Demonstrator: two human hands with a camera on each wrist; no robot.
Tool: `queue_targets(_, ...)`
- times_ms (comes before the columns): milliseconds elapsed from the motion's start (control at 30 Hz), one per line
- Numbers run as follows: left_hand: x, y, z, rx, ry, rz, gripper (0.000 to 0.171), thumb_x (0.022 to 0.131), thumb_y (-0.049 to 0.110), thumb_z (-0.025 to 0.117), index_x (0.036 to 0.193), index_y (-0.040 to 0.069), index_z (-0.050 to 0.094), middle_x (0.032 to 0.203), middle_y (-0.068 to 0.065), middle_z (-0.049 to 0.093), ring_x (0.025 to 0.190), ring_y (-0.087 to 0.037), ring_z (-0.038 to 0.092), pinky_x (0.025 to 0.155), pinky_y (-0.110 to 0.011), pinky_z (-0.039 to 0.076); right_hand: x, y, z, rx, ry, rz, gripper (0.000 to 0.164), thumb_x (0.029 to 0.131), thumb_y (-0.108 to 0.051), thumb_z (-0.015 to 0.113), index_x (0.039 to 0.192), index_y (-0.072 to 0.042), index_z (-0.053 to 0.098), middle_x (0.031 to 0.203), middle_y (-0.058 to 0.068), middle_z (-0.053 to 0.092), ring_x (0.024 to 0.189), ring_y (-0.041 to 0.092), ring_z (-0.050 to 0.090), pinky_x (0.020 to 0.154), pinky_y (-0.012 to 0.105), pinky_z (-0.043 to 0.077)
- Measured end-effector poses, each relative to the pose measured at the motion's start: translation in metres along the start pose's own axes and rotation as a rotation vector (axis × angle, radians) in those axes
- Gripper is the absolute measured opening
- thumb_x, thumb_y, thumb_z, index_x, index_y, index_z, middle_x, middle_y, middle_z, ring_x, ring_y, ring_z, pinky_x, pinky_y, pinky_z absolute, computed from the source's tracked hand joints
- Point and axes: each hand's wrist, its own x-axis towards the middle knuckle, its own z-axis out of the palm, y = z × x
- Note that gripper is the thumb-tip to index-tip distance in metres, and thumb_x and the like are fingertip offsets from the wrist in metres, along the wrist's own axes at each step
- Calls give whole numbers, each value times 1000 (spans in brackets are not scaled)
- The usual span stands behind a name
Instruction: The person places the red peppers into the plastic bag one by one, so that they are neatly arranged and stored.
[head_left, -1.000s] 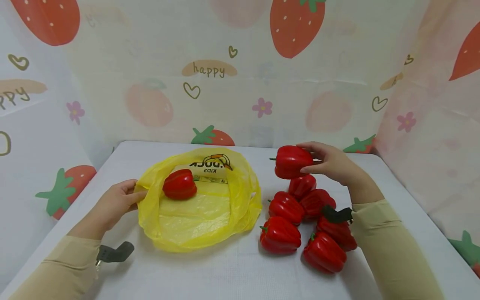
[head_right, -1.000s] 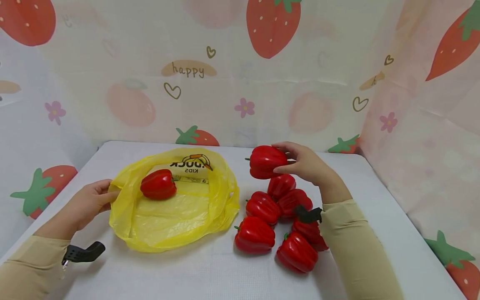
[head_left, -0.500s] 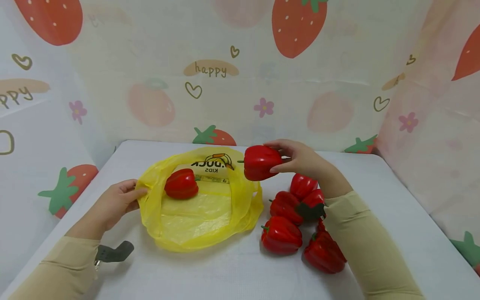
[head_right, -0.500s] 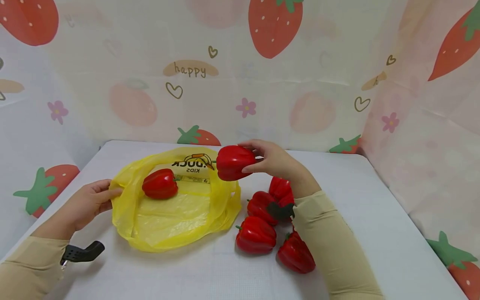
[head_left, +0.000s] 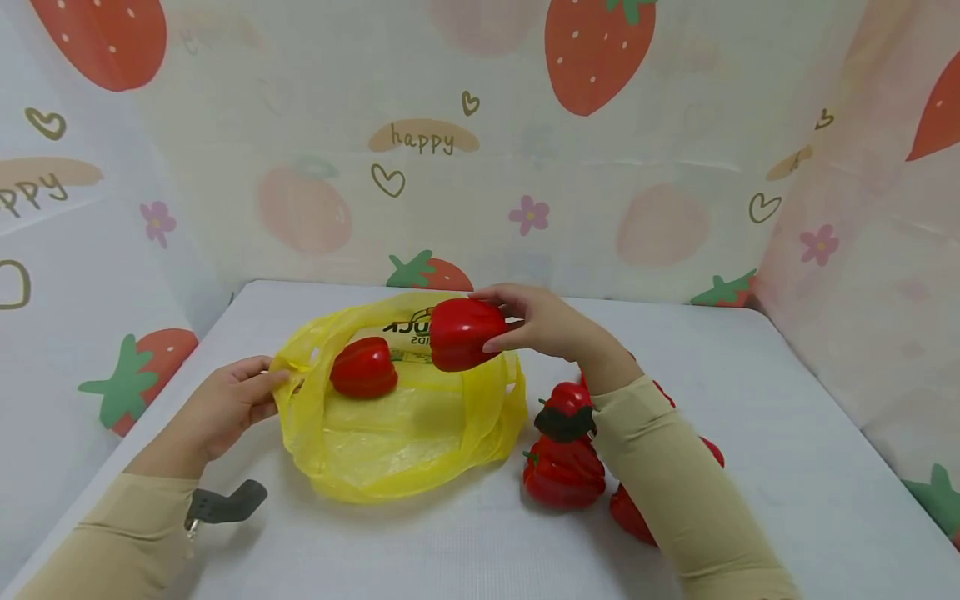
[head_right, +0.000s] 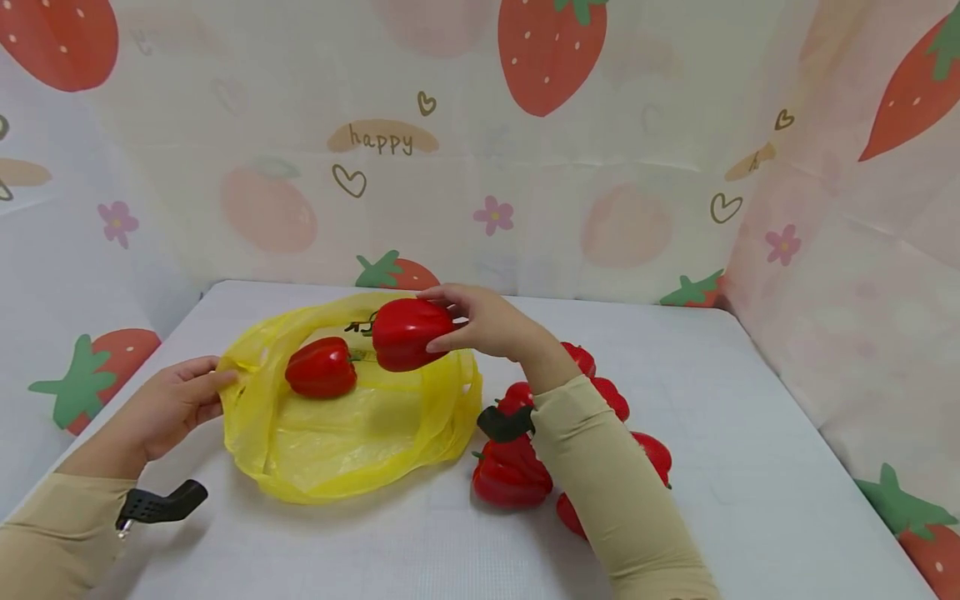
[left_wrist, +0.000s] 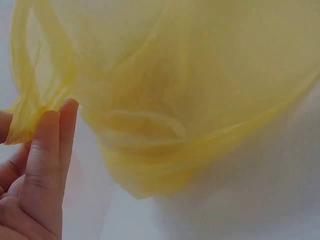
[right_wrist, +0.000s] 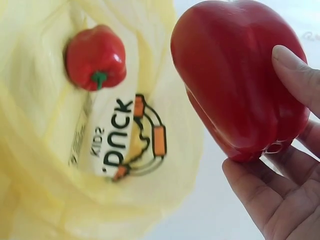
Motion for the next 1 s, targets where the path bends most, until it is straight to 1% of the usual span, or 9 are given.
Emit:
queue_targets(167, -1, 2, -3, -60, -1, -2, 54, 90, 39, 55, 124, -1, 46, 96, 8, 62, 84, -10, 61, 77, -23, 52, 15, 0, 15, 19, -31, 11, 59, 78, -18, 73, 131, -18, 48, 119, 2, 55, 106, 20, 54, 81, 32, 52)
queue_targets(333, -2, 2, -4, -100, -2, -15, 48, 89, 39, 56, 120, 3, 49, 94, 10, 63, 83, -10, 62, 77, -23, 52, 28, 1, 33, 43, -55, 11, 56, 77, -18, 74, 128, -21, 51, 115, 2, 57, 103, 20, 54, 80, 31, 52)
queue_targets(467, -2, 2, -4, -131, -4, -19, 44, 89, 38, 57, 118, 5, 51, 93, 10, 63, 83, -10, 63, 76, -23, 52, 39, 4, 46, 62, -76, 12, 55, 77, -16, 74, 127, -19, 51, 116, 1, 56, 104, 19, 54, 81, 30, 51)
queue_targets(600, -4, 3, -4, -159, -8, -20, 40, 89, 37, 57, 115, 8, 53, 93, 10, 64, 84, -9, 63, 76, -23, 52, 49, 5, 58, 39, -75, 22, 57, 76, -16, 75, 127, -18, 51, 117, 0, 56, 105, 19, 53, 80, 28, 51)
queue_targets(700, -5, 4, -4, -166, -13, -16, 37, 89, 38, 56, 113, 10, 54, 93, 11, 64, 84, -8, 64, 76, -23, 52, 55, 4, 68, -8, -74, 45, 56, 75, -20, 76, 126, -20, 52, 115, -3, 56, 105, 18, 53, 79, 26, 51)
queue_targets(833, -5, 4, -4, -188, -24, -4, 33, 89, 39, 56, 109, 13, 56, 93, 10, 64, 84, -9, 64, 75, -22, 52, 62, 2, 79, -69, -97, 76, 55, 74, -26, 77, 124, -26, 53, 113, -9, 56, 105, 15, 51, 78, 25, 50)
queue_targets(1000, -4, 3, -4, -197, -21, -7, 35, 88, 42, 56, 108, 13, 56, 93, 9, 64, 84, -9, 64, 76, -22, 52, 70, 3, 92, -113, -120, 71, 58, 74, -27, 77, 126, -25, 52, 114, -9, 54, 103, 14, 50, 78, 23, 49)
